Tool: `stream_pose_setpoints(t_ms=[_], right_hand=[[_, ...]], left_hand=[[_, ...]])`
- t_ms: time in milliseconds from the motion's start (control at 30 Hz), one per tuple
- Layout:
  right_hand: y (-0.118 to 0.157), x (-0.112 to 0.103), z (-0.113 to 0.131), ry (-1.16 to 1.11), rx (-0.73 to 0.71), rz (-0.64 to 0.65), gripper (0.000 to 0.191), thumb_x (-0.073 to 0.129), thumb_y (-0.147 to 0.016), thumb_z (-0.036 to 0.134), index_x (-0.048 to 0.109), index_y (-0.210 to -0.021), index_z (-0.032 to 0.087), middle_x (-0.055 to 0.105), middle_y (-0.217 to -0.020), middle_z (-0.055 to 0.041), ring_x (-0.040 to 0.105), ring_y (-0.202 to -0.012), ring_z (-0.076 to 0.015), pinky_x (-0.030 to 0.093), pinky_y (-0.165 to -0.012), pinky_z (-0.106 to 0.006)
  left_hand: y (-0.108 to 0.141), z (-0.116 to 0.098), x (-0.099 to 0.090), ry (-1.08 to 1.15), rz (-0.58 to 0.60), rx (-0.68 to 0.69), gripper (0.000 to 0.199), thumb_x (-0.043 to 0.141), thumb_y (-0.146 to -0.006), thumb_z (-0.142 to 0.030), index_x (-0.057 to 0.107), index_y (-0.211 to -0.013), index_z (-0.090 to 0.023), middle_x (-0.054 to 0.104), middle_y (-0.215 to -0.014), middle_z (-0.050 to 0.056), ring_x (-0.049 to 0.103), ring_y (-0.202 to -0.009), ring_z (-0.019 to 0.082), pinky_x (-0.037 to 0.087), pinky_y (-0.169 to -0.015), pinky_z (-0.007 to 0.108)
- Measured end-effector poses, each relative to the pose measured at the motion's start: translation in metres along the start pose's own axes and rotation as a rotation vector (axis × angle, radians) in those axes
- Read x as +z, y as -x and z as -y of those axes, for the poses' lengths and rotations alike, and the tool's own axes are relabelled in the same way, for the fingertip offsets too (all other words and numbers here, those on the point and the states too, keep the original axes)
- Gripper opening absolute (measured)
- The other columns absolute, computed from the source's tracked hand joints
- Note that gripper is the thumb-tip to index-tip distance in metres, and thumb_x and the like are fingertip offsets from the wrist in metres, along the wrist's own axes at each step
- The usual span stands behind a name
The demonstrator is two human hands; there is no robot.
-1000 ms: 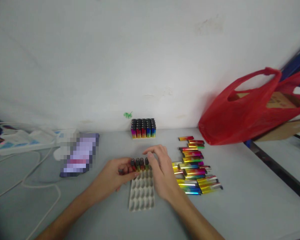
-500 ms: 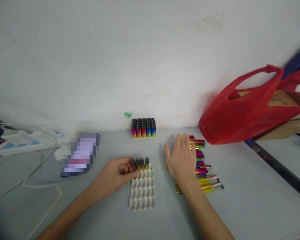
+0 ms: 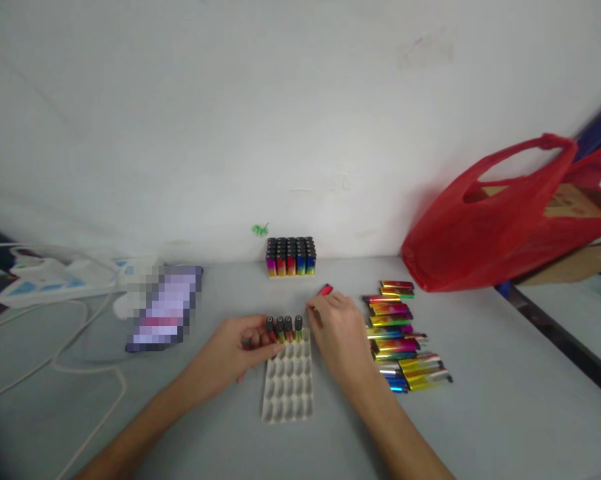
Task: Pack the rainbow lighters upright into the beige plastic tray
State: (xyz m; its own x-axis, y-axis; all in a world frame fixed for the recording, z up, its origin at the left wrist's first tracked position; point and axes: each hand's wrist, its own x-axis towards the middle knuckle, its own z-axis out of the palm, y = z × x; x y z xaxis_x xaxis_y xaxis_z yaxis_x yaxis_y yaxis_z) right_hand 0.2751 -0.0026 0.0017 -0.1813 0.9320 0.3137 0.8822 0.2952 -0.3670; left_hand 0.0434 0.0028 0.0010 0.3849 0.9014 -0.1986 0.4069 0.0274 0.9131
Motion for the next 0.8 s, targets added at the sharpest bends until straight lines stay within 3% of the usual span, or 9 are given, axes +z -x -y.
stream_pose_setpoints(t_ms=[167,267,333,433,500,567,700,800], right_hand=[[0.002,0.004,-0.002,-0.047,0.093,-0.017,0.015,0.066,-0.104,0.02,0.08,-0.101,0.023,0.081,-0.091,-0.0075,0.073,-0.089,-0.0292,0.047,-0.086,-0.04],[0.003,0.007,-0.002,-0.068,0.147,-0.061,0.017,0.065,-0.102,0.016,0.08,-0.108,0.021,0.077,-0.102,-0.0094,0.071,-0.083,-0.0264,0.05,-0.08,-0.039],[0.004,0.008,0.0,-0.028,0.156,-0.153,0.022,0.064,-0.1,0.014,0.079,-0.115,0.02,0.072,-0.112,-0.0122,0.07,-0.088,-0.027,0.053,-0.081,-0.039],[0.007,0.008,0.001,0.197,0.204,-0.254,0.025,0.067,-0.1,0.019,0.078,-0.123,0.018,0.07,-0.116,-0.0176,0.068,-0.106,-0.0366,0.053,-0.09,-0.047],[0.008,0.007,0.001,0.356,0.254,-0.227,0.026,0.071,-0.101,0.026,0.077,-0.125,0.015,0.071,-0.114,-0.0214,0.066,-0.111,-0.0431,0.052,-0.092,-0.052],[0.009,0.006,0.001,0.417,0.286,-0.165,0.028,0.072,-0.102,0.029,0.076,-0.125,0.013,0.072,-0.113,-0.0228,0.068,-0.108,-0.0441,0.051,-0.091,-0.052],[0.005,0.004,0.004,0.284,0.299,-0.056,0.031,0.064,-0.105,0.017,0.071,-0.135,0.015,0.073,-0.123,-0.0194,0.074,-0.098,-0.0359,0.052,-0.084,-0.045],[0.003,0.003,0.01,0.185,0.291,-0.012,0.032,0.062,-0.106,0.014,0.069,-0.138,0.016,0.073,-0.126,-0.0167,0.075,-0.103,-0.0336,0.052,-0.085,-0.041]], left_hand=[[0.0,0.001,0.0,-0.005,-0.002,0.006,0.027,0.08,-0.085,-0.045,0.069,-0.082,-0.021,0.055,-0.065,-0.006,0.049,-0.058,0.015,0.038,-0.049,0.024],[-0.001,0.001,-0.001,-0.009,0.006,0.013,0.027,0.079,-0.086,-0.045,0.07,-0.084,-0.02,0.055,-0.066,-0.006,0.05,-0.058,0.015,0.037,-0.048,0.024],[-0.002,0.0,-0.002,-0.013,0.01,0.014,0.027,0.079,-0.086,-0.044,0.069,-0.083,-0.02,0.054,-0.067,-0.006,0.05,-0.058,0.015,0.036,-0.048,0.024],[-0.002,0.0,-0.002,-0.013,0.012,0.013,0.027,0.079,-0.086,-0.044,0.067,-0.081,-0.02,0.055,-0.067,-0.006,0.05,-0.057,0.015,0.036,-0.048,0.024],[-0.002,0.0,-0.001,-0.012,0.013,0.012,0.027,0.079,-0.086,-0.043,0.067,-0.082,-0.02,0.056,-0.067,-0.005,0.051,-0.058,0.015,0.036,-0.048,0.024],[-0.001,0.0,-0.001,-0.013,0.013,0.013,0.026,0.078,-0.086,-0.043,0.068,-0.083,-0.02,0.057,-0.068,-0.005,0.052,-0.059,0.015,0.035,-0.048,0.024],[0.001,0.0,-0.001,-0.012,0.015,0.011,0.027,0.078,-0.087,-0.044,0.068,-0.084,-0.019,0.056,-0.068,-0.005,0.05,-0.057,0.015,0.035,-0.048,0.024],[0.001,0.0,-0.001,-0.014,0.025,0.001,0.028,0.078,-0.087,-0.045,0.067,-0.085,-0.019,0.057,-0.068,-0.005,0.051,-0.057,0.015,0.036,-0.048,0.024]])
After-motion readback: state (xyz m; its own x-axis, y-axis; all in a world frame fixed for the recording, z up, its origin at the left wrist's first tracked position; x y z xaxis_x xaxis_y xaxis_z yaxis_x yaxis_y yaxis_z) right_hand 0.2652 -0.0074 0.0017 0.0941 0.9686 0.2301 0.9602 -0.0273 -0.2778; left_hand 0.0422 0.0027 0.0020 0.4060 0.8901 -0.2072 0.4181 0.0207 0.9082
